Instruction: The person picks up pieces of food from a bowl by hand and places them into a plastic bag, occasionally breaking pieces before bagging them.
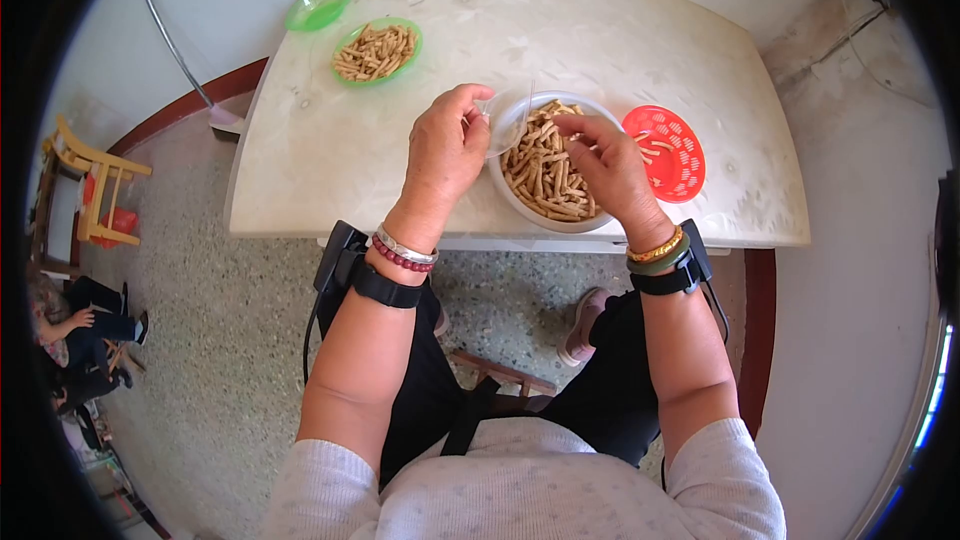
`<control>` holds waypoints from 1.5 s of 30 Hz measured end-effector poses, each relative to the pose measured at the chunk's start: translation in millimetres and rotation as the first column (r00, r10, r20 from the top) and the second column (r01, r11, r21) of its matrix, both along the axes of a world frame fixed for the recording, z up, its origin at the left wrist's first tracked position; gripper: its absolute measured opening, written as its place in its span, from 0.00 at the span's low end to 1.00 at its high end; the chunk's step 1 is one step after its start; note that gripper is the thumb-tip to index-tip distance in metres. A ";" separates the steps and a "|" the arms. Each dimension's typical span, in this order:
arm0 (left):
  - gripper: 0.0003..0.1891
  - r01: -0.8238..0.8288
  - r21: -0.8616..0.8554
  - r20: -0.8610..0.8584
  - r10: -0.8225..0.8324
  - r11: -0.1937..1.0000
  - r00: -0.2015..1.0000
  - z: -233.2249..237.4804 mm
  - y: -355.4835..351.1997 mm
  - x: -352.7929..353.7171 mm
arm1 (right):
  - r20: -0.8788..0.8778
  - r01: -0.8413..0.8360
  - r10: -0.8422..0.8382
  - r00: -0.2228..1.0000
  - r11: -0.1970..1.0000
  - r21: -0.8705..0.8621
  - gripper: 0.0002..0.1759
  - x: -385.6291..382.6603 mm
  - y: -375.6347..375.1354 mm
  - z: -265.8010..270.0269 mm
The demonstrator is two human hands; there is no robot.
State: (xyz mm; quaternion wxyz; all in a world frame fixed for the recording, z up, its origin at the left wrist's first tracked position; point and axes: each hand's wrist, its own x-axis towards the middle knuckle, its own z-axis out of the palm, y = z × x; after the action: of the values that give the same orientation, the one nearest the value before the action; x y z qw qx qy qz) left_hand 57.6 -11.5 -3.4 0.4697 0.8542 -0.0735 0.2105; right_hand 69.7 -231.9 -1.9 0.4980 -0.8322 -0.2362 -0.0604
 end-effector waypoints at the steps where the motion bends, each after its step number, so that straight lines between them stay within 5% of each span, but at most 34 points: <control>1: 0.15 0.003 -0.001 0.001 -0.003 1.000 1.000 -0.6 -1.2 0.4 | -0.092 0.072 -0.076 0.993 0.996 -0.049 0.13 3.6 -7.1 -2.8; 2: 0.15 -0.016 0.000 -0.011 0.016 1.000 1.000 -0.7 -1.7 0.5 | -0.180 0.138 -0.154 0.971 0.985 -0.103 0.11 5.2 -12.2 -3.4; 4: 0.15 -0.036 0.004 -0.025 0.036 0.999 0.999 -1.9 -2.6 0.3 | -0.070 0.164 -0.179 0.981 0.970 -0.177 0.07 4.8 -17.3 -8.0; 9: 0.18 -0.096 -0.014 -0.004 0.096 0.995 0.995 2.9 -5.8 -7.9 | 0.144 0.088 -0.019 0.989 0.869 -0.487 0.06 3.9 -13.2 -30.3; 12: 0.17 -0.120 0.043 -0.037 0.122 0.992 0.992 -3.6 -4.3 -8.9 | 0.085 0.129 -0.098 0.992 0.801 -0.585 0.08 0.4 -0.5 -29.8; 21: 0.16 -0.063 -0.107 -0.209 0.040 0.992 0.977 4.4 -1.6 -17.0 | 0.112 0.137 -0.082 0.990 0.712 -0.689 0.07 -4.3 -6.7 -27.7; 27: 0.17 -0.064 -0.022 -0.157 0.060 0.998 0.986 -0.1 0.6 -19.6 | 0.161 0.136 -0.020 0.987 0.640 -0.756 0.07 -2.9 -0.6 -28.1; 31: 0.16 -0.065 -0.041 -0.176 0.056 0.997 0.983 -7.0 4.4 -20.7 | 0.124 0.127 -0.061 0.990 0.751 -0.648 0.06 1.4 -1.0 -18.0; 33: 0.13 -0.080 0.001 -0.176 0.079 0.997 0.981 -7.2 3.2 -20.3 | 0.066 0.200 -0.194 0.979 0.972 -0.122 0.03 -4.2 2.4 -3.8; 34: 0.13 -0.084 -0.001 -0.173 0.083 0.996 0.981 -8.4 1.9 -19.8 | 0.069 0.197 -0.190 0.979 0.973 -0.123 0.03 -4.5 4.9 -3.9; 37: 0.08 -0.083 -0.001 -0.137 0.082 0.997 0.987 -9.6 -2.1 -17.7 | -0.002 0.163 -0.170 0.985 0.941 0.297 0.05 -8.1 23.1 -1.3; 44: 0.03 -0.119 -0.123 -0.123 0.103 0.985 0.987 -10.4 -8.4 -15.0 | 0.063 0.075 -0.073 0.995 0.997 -0.035 0.10 -3.5 53.2 -2.4; 45: 0.03 -0.121 -0.139 -0.103 0.107 0.983 0.989 -10.8 -8.5 -14.4 | -0.014 0.047 -0.046 0.999 0.998 0.035 0.11 -4.1 54.5 0.8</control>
State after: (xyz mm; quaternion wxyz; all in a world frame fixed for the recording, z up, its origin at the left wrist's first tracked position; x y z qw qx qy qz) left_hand 43.3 -20.0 -14.2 0.5204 0.8299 0.0136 0.2007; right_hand 65.6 -177.4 -1.1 0.5126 -0.8289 -0.2124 -0.0705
